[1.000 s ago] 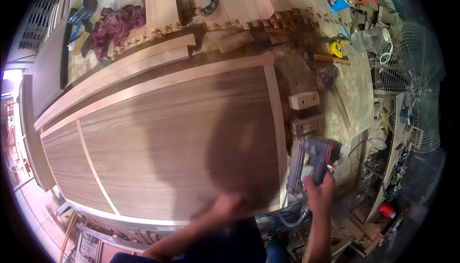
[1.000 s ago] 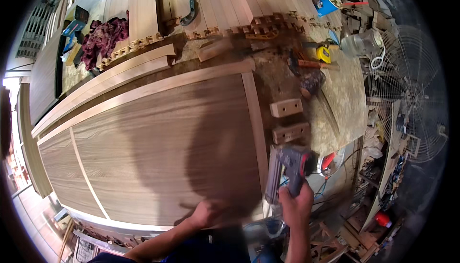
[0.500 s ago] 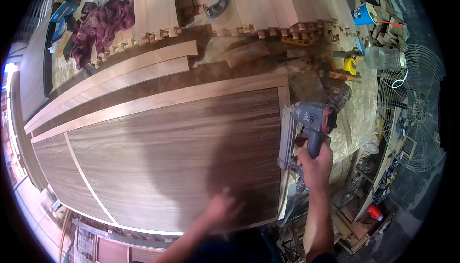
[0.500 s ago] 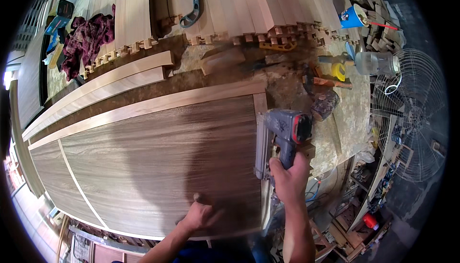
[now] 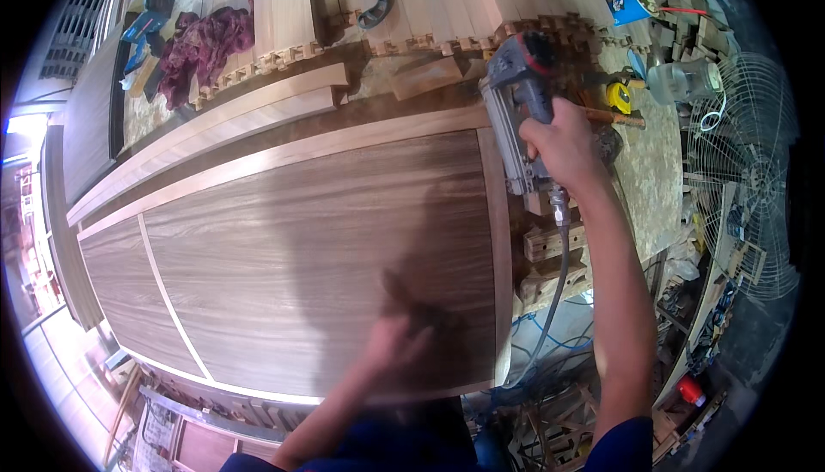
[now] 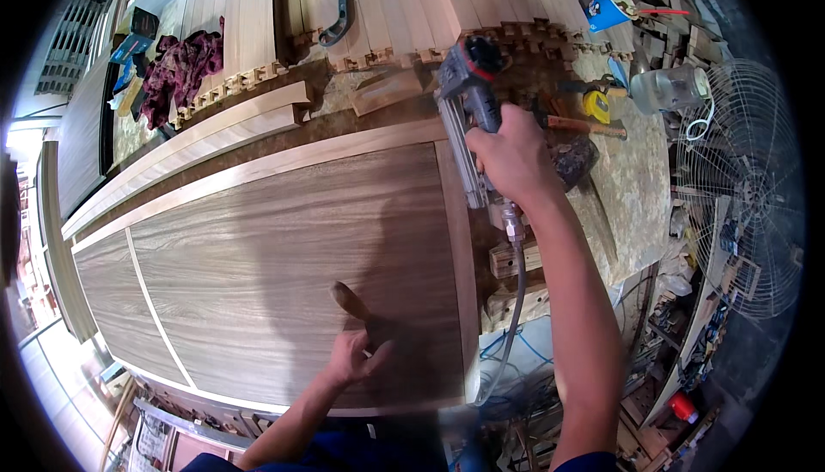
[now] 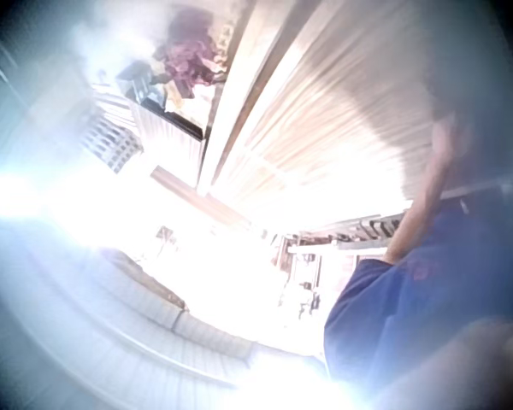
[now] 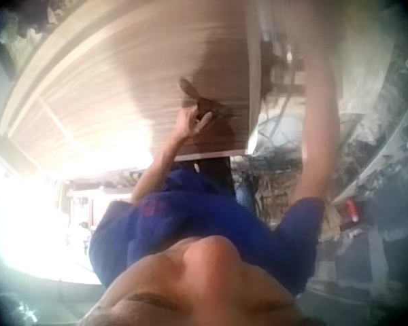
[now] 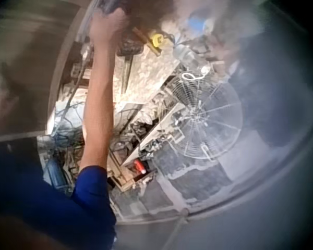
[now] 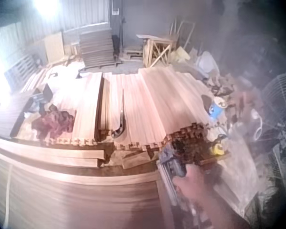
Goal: The person assembles a wooden panel by attaching thin wooden strips to its edges. They use a pneumatic nail gun to secure the strips and a hammer to tap them into place. The person also uses a sander to smooth the edges of the wood.
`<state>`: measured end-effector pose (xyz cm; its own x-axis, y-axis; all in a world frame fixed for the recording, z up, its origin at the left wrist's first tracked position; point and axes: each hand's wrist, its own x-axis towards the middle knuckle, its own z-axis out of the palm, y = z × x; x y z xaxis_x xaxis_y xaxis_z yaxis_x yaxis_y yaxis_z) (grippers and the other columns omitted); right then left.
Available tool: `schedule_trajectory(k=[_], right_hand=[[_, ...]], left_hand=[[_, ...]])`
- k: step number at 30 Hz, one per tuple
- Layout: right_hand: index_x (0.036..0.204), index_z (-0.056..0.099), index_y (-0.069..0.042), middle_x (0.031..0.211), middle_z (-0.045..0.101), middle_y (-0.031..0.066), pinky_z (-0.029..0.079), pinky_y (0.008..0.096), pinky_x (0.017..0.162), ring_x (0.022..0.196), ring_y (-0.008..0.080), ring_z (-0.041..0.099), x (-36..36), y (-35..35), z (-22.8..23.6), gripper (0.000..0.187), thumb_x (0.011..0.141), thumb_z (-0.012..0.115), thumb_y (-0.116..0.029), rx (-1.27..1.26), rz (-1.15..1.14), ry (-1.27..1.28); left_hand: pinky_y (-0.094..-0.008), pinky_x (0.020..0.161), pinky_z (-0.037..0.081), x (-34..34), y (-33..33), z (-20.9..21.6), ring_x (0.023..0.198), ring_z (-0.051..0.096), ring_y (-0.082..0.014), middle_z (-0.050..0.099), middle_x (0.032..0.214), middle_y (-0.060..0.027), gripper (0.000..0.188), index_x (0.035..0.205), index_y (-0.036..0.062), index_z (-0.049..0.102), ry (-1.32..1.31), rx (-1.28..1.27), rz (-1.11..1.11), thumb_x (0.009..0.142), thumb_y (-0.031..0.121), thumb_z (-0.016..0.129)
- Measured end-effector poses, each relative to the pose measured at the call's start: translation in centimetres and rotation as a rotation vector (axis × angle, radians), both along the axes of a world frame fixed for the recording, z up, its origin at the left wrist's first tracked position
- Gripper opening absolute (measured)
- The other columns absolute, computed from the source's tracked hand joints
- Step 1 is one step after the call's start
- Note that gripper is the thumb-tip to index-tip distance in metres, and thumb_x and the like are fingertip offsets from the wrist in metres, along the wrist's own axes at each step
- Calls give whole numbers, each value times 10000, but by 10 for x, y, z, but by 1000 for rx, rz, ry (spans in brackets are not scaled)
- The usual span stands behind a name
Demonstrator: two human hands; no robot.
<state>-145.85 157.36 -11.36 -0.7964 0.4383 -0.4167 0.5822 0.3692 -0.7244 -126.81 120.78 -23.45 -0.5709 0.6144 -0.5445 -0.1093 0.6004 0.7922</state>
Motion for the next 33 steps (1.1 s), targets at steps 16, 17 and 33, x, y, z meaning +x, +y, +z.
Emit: schedule_trajectory(k=[16, 17, 33], right_hand=[[908, 635, 9, 676, 634, 84, 499, 363, 611, 608, 183, 629, -17, 8, -3, 192, 854, 674, -172, 79, 70, -137], [910, 632, 8, 676, 634, 83, 499, 365, 611, 607, 183, 626, -17, 9, -3, 193, 855, 674, -171, 86, 107, -171], [1179, 666, 20, 783, 597, -11, 454, 259, 592, 643, 60, 550, 221, -58, 48, 287, 899, 658, -44, -93, -375, -46]], left_hand=[[-455, 627, 577, 4, 0, -3, 703, 715, -363, 724, 798, -187, 274, 890, 42, 694, -38, -3, 46, 986, 297, 715], [-487, 602, 554, 5, 0, -4, 671, 684, -390, 702, 762, -198, 329, 816, 46, 672, -12, 32, 81, 993, 320, 711], [-318, 702, 551, 4, 0, -2, 755, 670, -163, 722, 892, -72, 177, 1127, 33, 737, -7, 102, 131, 1001, 153, 703]])
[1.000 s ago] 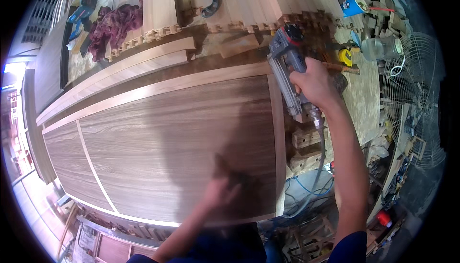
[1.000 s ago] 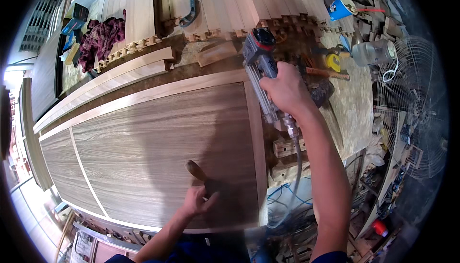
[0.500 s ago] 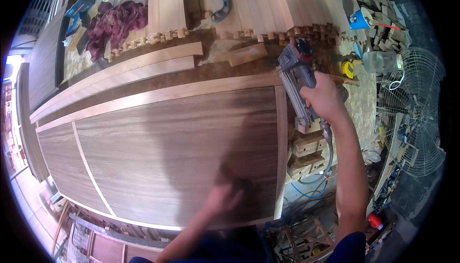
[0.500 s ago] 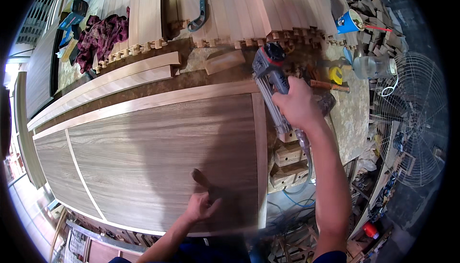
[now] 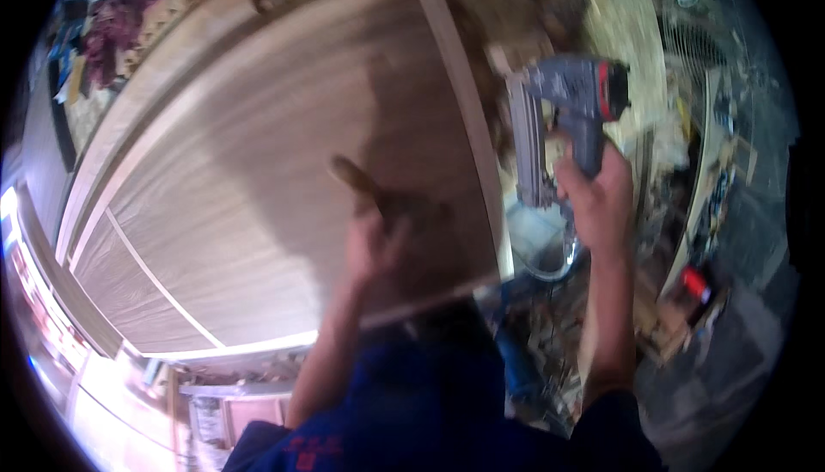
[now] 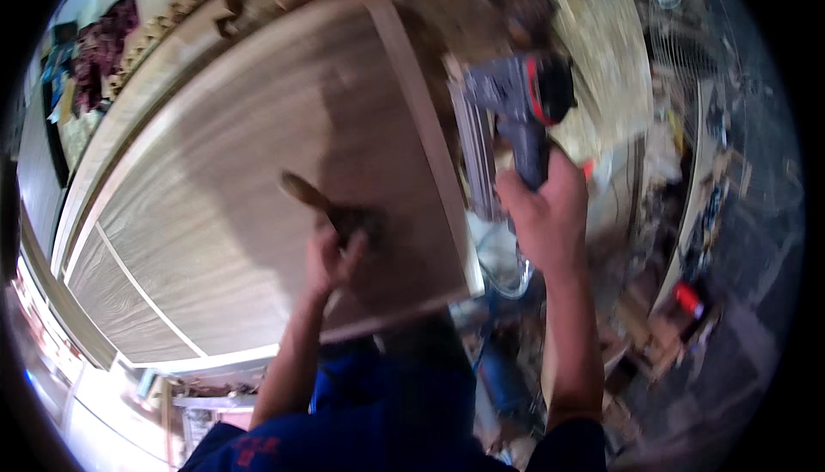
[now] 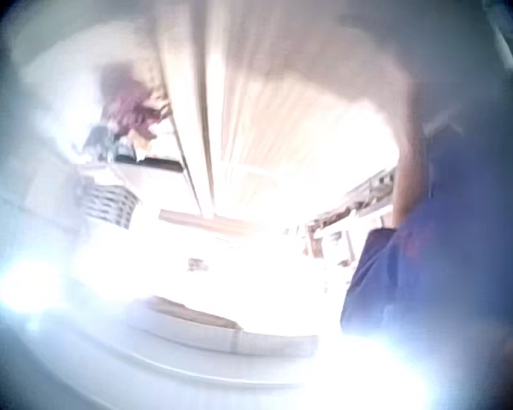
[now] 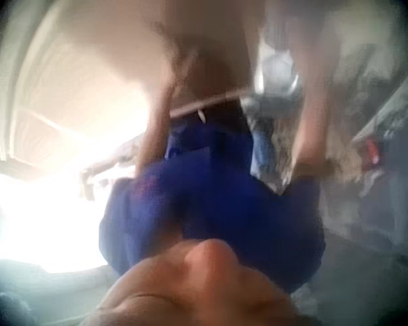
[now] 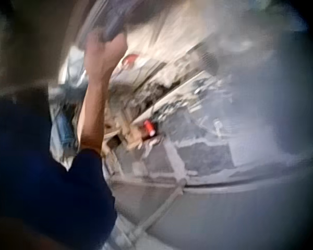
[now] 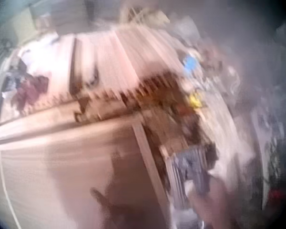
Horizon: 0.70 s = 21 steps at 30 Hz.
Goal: The person assembles a wooden panel by attaching thin wooden strips to its edges. They use a pneumatic nail gun to secure the strips and a hammer to tap them into place. The person also uses a sander to smooth the edges of the wood.
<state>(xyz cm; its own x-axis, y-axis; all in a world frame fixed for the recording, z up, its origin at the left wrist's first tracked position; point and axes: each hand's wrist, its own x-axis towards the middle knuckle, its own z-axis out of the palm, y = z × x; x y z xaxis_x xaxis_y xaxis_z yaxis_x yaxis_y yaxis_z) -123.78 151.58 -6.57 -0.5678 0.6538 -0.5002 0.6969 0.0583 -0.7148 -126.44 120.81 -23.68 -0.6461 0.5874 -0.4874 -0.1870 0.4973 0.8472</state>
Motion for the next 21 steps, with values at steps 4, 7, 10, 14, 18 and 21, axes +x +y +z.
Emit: schedule_trajectory(k=[4, 7, 10, 14, 18, 21], right_hand=[[1177, 663, 25, 782, 592, -3, 448, 262, 599, 646, 65, 537, 98, -11, 14, 288, 899, 666, -48, 20, -61, 36], [1210, 660, 28, 770, 581, -2, 439, 276, 598, 647, 71, 530, 171, -16, 18, 319, 898, 657, -41, 18, -121, 61], [1229, 660, 24, 765, 578, -2, 435, 286, 591, 640, 73, 526, 240, -24, 26, 335, 900, 656, -41, 52, -181, 60], [1251, 659, 24, 760, 585, 5, 424, 282, 581, 636, 75, 529, 309, -34, 32, 344, 916, 655, -56, 39, -254, -3], [1241, 659, 31, 770, 597, 7, 427, 278, 584, 639, 74, 531, 324, -39, 35, 329, 921, 633, -44, -2, -296, -20], [1260, 653, 34, 811, 621, 22, 454, 288, 609, 660, 93, 554, 303, -39, 33, 352, 918, 639, -50, -51, -228, -78]], left_hand=[[-271, 710, 522, 3, -7, -16, 811, 641, -83, 719, 929, -14, 212, 1127, -15, 713, -29, 86, 129, 1041, 179, 708], [-281, 750, 536, -5, -6, -19, 839, 659, -98, 741, 963, -36, 279, 1196, -15, 709, -50, 118, 104, 1045, 220, 702], [-301, 772, 551, -10, 1, -15, 846, 688, -125, 763, 966, -66, 329, 1205, -35, 706, 8, 87, 96, 1048, 253, 686], [-297, 749, 567, -11, 11, -8, 850, 700, -117, 766, 973, -60, 319, 1202, -39, 712, -60, 125, 114, 1051, 241, 685], [-300, 736, 573, -17, 5, -22, 854, 702, -113, 764, 962, -57, 317, 1209, -38, 714, -103, 152, 131, 1049, 234, 687], [-297, 735, 573, -19, -9, -38, 857, 698, -106, 760, 961, -54, 318, 1224, -35, 710, -127, 135, 127, 1048, 230, 691]])
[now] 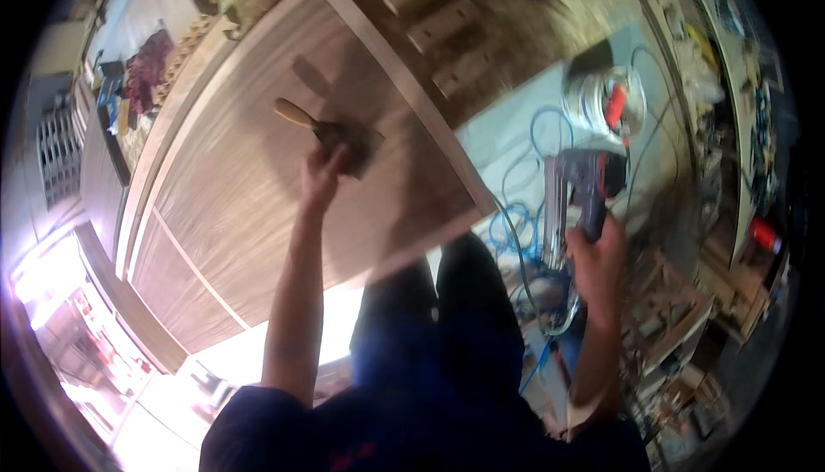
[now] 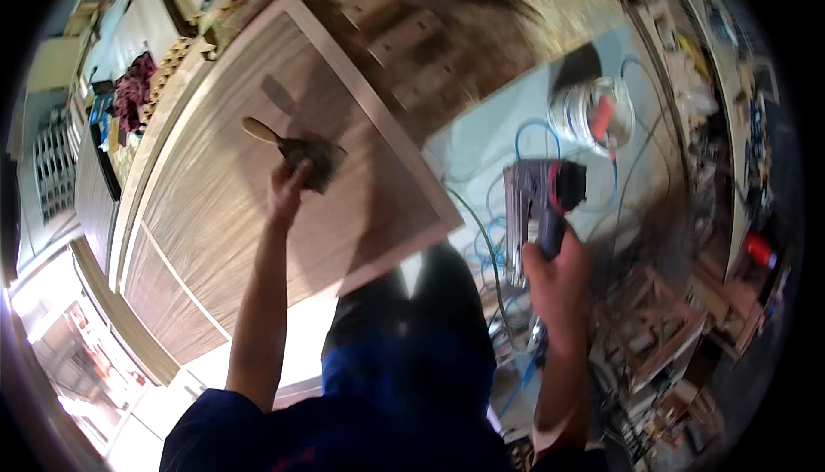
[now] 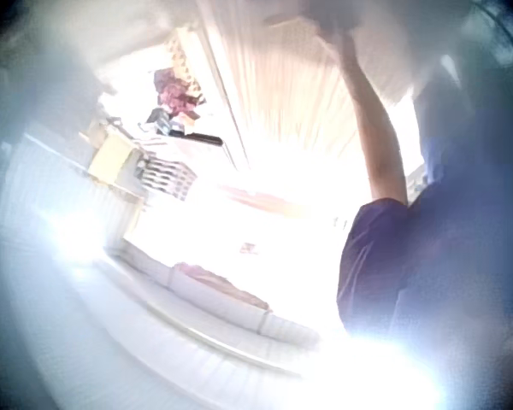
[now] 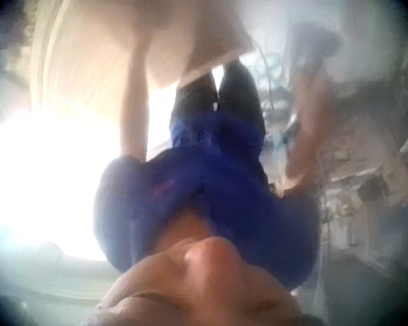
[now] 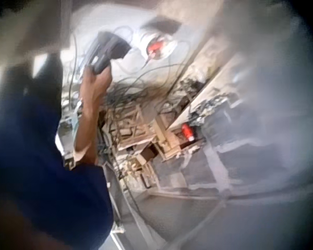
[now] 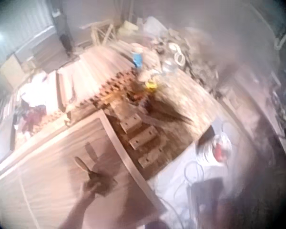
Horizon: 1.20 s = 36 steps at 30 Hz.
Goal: The person assembles a wooden panel by attaching thin wooden strips to its edges. They use a pneumatic nail gun to secure the strips and a hammer to tap them into place. The person also uses a sander to smooth the edges of the wood.
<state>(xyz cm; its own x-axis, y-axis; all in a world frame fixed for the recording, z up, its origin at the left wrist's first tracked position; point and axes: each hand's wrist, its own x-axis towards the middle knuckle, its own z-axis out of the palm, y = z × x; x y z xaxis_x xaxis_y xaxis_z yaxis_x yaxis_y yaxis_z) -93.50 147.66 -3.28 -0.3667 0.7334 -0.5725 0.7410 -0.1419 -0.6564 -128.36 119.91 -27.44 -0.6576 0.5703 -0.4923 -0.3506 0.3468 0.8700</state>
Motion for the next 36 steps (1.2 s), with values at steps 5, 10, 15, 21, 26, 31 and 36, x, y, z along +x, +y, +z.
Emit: schedule_trajectory(k=[5, 10, 15, 21, 26, 31, 36], right_hand=[[1305, 638, 38, 857, 631, 38, 498, 321, 659, 704, 115, 585, -88, -5, -25, 410, 909, 653, -69, 45, 91, 78], [1201, 658, 42, 806, 616, 8, 486, 276, 606, 662, 86, 579, -232, 1, -53, 306, 911, 682, -53, -32, 130, 218], [1044, 673, 49, 756, 632, 17, 497, 282, 607, 632, 98, 602, -360, 16, -94, 200, 899, 689, -87, 75, 251, 243], [1014, 683, 26, 747, 637, 6, 506, 273, 628, 643, 95, 615, -446, 14, -116, 179, 882, 698, -94, 115, 274, 207], [1160, 684, 46, 751, 577, -17, 449, 243, 616, 630, 70, 557, -461, 9, -118, 277, 893, 642, -18, 79, 282, 173], [1206, 675, 65, 755, 544, -24, 416, 228, 606, 618, 59, 520, -463, 5, -118, 324, 892, 606, 29, 85, 291, 144], [1214, 668, 63, 769, 538, -22, 413, 230, 603, 626, 59, 520, -466, 4, -117, 332, 889, 608, 35, 59, 304, 157]], left_hand=[[-301, 786, 573, 16, 9, 20, 884, 678, -109, 755, 1026, -41, 329, 1247, -37, 695, -110, 41, 46, 1053, 228, 700], [-308, 733, 547, 26, -7, 9, 848, 654, -87, 724, 930, -17, 267, 1210, -22, 697, -11, -217, -187, 1051, 193, 689], [-373, 689, 560, -1, 19, 64, 770, 724, -221, 725, 830, -162, 282, 1065, -13, 715, -144, -274, -166, 1004, 261, 725], [-449, 693, 579, -3, 15, 56, 780, 731, -398, 735, 854, -211, 293, 944, 1, 712, -41, -236, -224, 981, 292, 731], [-465, 629, 565, -8, 15, 59, 708, 712, -407, 699, 764, -202, 311, 813, 6, 667, 29, -153, -167, 949, 268, 765], [-461, 606, 558, 0, 11, 51, 699, 707, -399, 690, 748, -198, 305, 784, 26, 645, 35, -201, -231, 933, 255, 780], [-463, 607, 558, 0, 11, 51, 701, 703, -399, 691, 758, -193, 272, 813, 27, 654, 69, -153, -214, 934, 238, 775]])
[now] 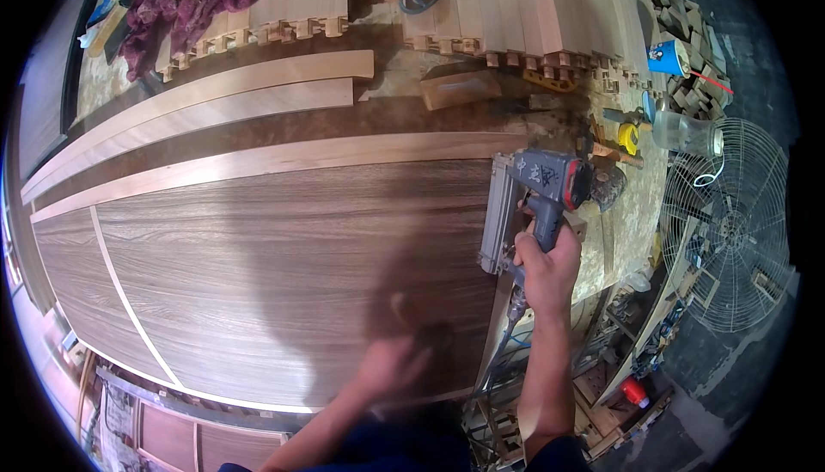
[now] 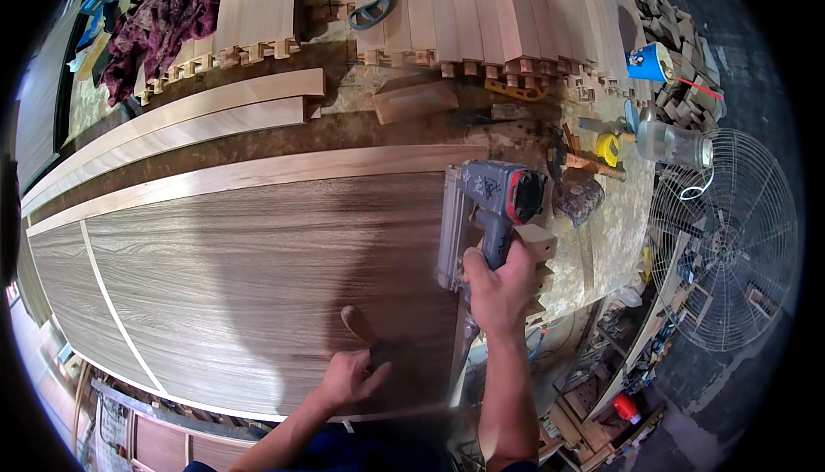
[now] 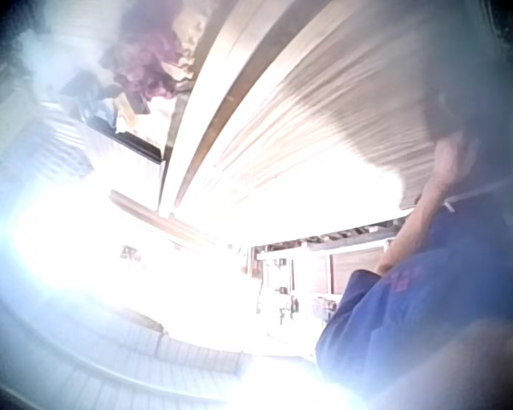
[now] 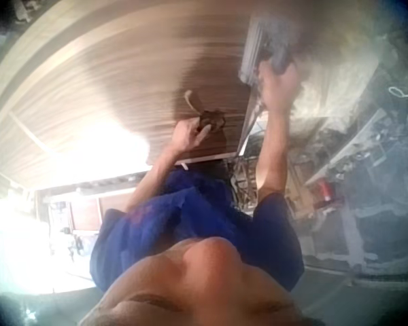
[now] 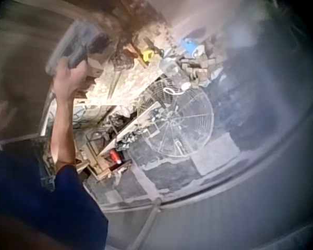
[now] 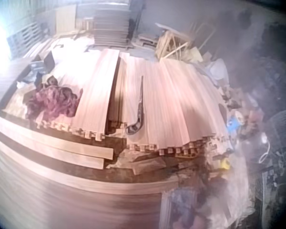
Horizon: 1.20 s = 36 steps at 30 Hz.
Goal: The person assembles a wooden panel by attaching thin wooden strips to its edges. They use a pneumatic nail gun to secure the strips and a hammer to tap them into place. The person also uses a sander to smooth the edges of the wood.
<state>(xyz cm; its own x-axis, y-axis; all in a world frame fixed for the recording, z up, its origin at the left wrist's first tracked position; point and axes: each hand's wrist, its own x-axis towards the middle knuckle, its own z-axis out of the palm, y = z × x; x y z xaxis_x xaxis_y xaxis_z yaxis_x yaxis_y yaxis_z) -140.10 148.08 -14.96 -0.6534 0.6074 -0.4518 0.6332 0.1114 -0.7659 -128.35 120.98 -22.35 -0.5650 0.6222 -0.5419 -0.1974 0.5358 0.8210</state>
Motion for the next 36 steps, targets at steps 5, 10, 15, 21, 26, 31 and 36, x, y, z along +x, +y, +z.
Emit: schedule_trajectory(k=[5, 10, 15, 21, 26, 31, 36], right_hand=[[1205, 663, 55, 795, 551, -14, 426, 235, 606, 637, 64, 531, 0, -3, 3, 318, 893, 614, 23, 35, 3, -19], [1200, 671, 39, 784, 560, -15, 446, 245, 613, 644, 67, 543, 3, 1, 1, 309, 896, 641, -7, 71, 28, -30], [1194, 680, 21, 777, 585, -12, 470, 256, 624, 661, 65, 557, 4, 3, -1, 311, 890, 683, -43, 67, -22, -57], [1195, 671, 14, 868, 570, -8, 469, 264, 643, 701, 73, 538, 27, 9, 13, 311, 886, 669, -24, 141, -6, -80], [1179, 642, 26, 797, 549, 6, 473, 300, 650, 687, 96, 531, 34, 11, 10, 303, 882, 669, -26, 137, 21, -152], [1130, 628, 32, 765, 537, 16, 464, 321, 642, 665, 118, 511, 37, 11, 4, 268, 875, 675, -37, 191, 44, -135], [1106, 625, 33, 759, 541, 26, 468, 332, 658, 678, 127, 514, 37, 10, 6, 248, 873, 672, -35, 184, 63, -150]], left_hand=[[-464, 602, 552, 0, 1, 0, 701, 702, -398, 682, 742, -191, 255, 816, 36, 654, -8, 33, 48, 933, 228, 775], [-454, 610, 560, -1, 1, 2, 713, 708, -399, 690, 742, -199, 241, 830, 39, 670, -12, -29, -20, 939, 230, 769], [-448, 609, 564, -8, 4, 7, 708, 713, -391, 697, 749, -199, 256, 830, 30, 670, -48, 1, 18, 941, 239, 767], [-440, 614, 569, -5, 4, 7, 701, 719, -376, 703, 752, -188, 240, 854, 33, 680, -38, -34, -8, 951, 239, 757], [-436, 606, 567, -2, 5, 4, 687, 712, -377, 696, 739, -184, 235, 857, 30, 681, -18, -9, 29, 945, 232, 764], [-449, 575, 540, -10, 8, 10, 647, 684, -386, 674, 709, -188, 288, 781, 20, 641, 31, 7, 20, 927, 224, 783], [-458, 566, 533, -4, 5, 4, 636, 677, -387, 664, 699, -188, 307, 750, 29, 619, 18, -8, 12, 917, 220, 791]])
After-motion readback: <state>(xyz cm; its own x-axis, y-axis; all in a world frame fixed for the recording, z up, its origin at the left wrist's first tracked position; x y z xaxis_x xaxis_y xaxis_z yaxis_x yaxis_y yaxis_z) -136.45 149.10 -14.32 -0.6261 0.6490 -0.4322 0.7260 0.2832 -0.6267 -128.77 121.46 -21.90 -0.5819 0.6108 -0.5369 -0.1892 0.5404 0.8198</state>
